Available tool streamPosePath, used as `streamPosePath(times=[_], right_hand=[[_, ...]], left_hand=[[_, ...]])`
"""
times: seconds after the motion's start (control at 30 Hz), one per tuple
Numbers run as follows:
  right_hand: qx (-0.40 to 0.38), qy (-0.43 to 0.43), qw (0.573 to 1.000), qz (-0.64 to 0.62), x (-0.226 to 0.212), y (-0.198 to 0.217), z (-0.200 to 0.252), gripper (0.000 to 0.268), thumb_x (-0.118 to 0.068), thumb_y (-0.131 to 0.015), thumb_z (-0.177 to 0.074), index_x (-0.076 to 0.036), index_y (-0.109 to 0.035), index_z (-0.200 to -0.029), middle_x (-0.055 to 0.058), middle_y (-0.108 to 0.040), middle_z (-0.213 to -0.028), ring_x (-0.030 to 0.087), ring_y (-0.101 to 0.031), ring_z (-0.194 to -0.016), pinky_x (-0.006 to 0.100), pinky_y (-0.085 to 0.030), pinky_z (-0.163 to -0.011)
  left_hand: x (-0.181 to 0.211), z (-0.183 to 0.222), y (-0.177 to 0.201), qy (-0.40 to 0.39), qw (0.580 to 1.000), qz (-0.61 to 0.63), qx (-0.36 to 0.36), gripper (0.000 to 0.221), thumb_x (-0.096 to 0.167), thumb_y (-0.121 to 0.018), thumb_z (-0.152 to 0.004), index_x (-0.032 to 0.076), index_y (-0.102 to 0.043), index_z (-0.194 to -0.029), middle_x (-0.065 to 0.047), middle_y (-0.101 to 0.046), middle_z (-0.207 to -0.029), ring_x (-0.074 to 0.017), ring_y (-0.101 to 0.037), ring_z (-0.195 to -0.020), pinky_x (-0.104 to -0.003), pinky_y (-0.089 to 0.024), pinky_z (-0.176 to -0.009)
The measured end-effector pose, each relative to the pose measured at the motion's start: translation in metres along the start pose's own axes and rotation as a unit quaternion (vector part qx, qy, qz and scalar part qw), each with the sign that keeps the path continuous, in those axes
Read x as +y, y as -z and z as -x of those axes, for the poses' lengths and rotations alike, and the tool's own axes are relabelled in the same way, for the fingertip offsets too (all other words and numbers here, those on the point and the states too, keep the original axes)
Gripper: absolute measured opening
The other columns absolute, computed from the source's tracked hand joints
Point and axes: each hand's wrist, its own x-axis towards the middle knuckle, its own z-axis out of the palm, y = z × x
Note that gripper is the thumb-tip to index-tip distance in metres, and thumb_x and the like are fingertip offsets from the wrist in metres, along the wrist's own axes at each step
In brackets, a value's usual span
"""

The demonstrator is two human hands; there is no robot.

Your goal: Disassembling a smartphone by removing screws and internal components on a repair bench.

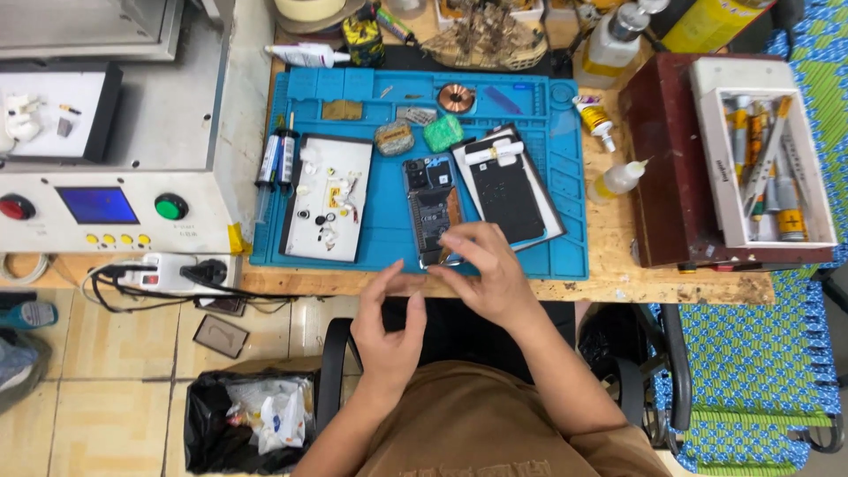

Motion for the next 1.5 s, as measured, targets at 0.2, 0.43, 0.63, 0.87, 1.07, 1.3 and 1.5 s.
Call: streamPosePath(times=[0.2, 0.43, 0.63, 0.87, 1.07, 1.3, 1.5], right_hand=[[0.123, -0.086, 0.978, -0.147, 0.005, -0.008, 0.004, 0.067, 0.015, -0.075, -0.096, 0.008, -0.037, -0.151, 0.026, -0.077, -0.107, 0.04, -0.079, -0.088, 0.054, -0.066, -0.079], [0.155, -0.103, 0.955, -0.232, -0.004, -0.004, 0.009, 0.073, 0.017, -0.064, -0.102, 0.002, -0.018, -0.157, 0.031, -0.07, -0.111, 0.041, -0.078, -0.098, 0.051, -0.069, -0.087], [0.149, -0.097, 0.961, -0.211, -0.004, -0.007, 0.0, 0.072, 0.015, -0.065, -0.103, -0.002, -0.02, -0.157, 0.031, -0.072, -0.114, 0.038, -0.079, -0.095, 0.046, -0.07, -0.081], [0.115, -0.086, 0.977, -0.16, -0.006, -0.029, -0.01, 0.061, 0.02, -0.069, -0.098, 0.012, -0.034, -0.148, 0.03, -0.077, -0.11, 0.039, -0.082, -0.087, 0.046, -0.072, -0.071], [0.109, -0.086, 0.978, -0.154, -0.004, -0.03, -0.01, 0.06, 0.021, -0.069, -0.097, 0.013, -0.036, -0.146, 0.03, -0.077, -0.109, 0.04, -0.082, -0.088, 0.047, -0.072, -0.071], [0.108, -0.068, 0.979, -0.16, -0.007, -0.025, -0.015, 0.059, 0.021, -0.069, -0.098, 0.012, -0.037, -0.147, 0.028, -0.076, -0.107, 0.041, -0.081, -0.087, 0.048, -0.071, -0.07], [0.097, 0.009, 0.993, -0.066, -0.009, -0.024, -0.021, 0.059, 0.007, -0.089, -0.086, -0.006, -0.057, -0.134, 0.017, -0.077, -0.104, 0.032, -0.077, -0.08, 0.045, -0.067, -0.057]], left_hand=[[0.002, -0.025, 0.006, 0.007, 0.99, -0.115, -0.079, 0.048, 0.007, -0.088, -0.094, 0.01, -0.07, -0.138, -0.005, -0.068, -0.123, -0.0323, -0.074, -0.118, -0.049, -0.064, -0.099], [-0.005, -0.032, -0.002, -0.043, 0.981, -0.165, -0.097, 0.025, 0.009, -0.087, -0.096, 0.01, -0.077, -0.119, -0.003, -0.066, -0.107, -0.0263, -0.074, -0.099, -0.043, -0.063, -0.087], [-0.003, -0.031, 0.011, -0.004, 0.987, -0.142, -0.069, 0.009, 0.005, -0.079, -0.103, 0.011, -0.078, -0.108, 0.001, -0.068, -0.097, -0.0215, -0.075, -0.089, -0.036, -0.064, -0.077], [-0.006, -0.032, 0.026, 0.058, 0.992, -0.094, -0.054, 0.017, 0.009, -0.062, -0.114, 0.013, -0.079, -0.113, -0.002, -0.072, -0.095, -0.0238, -0.074, -0.084, -0.037, -0.064, -0.073], [-0.011, -0.031, 0.024, 0.049, 0.994, -0.086, -0.056, 0.015, 0.007, -0.064, -0.113, 0.012, -0.078, -0.116, -0.003, -0.073, -0.098, -0.0232, -0.075, -0.086, -0.036, -0.064, -0.074], [-0.004, -0.041, 0.028, 0.083, 0.994, -0.049, -0.053, 0.01, 0.007, -0.075, -0.106, 0.013, -0.081, -0.111, -0.001, -0.075, -0.099, -0.0207, -0.077, -0.091, -0.034, -0.067, -0.076], [0.016, -0.096, 0.033, 0.06, 0.996, -0.045, -0.054, 0.009, 0.007, -0.084, -0.101, 0.012, -0.082, -0.107, -0.003, -0.074, -0.1, -0.022, -0.077, -0.096, -0.036, -0.068, -0.077]])
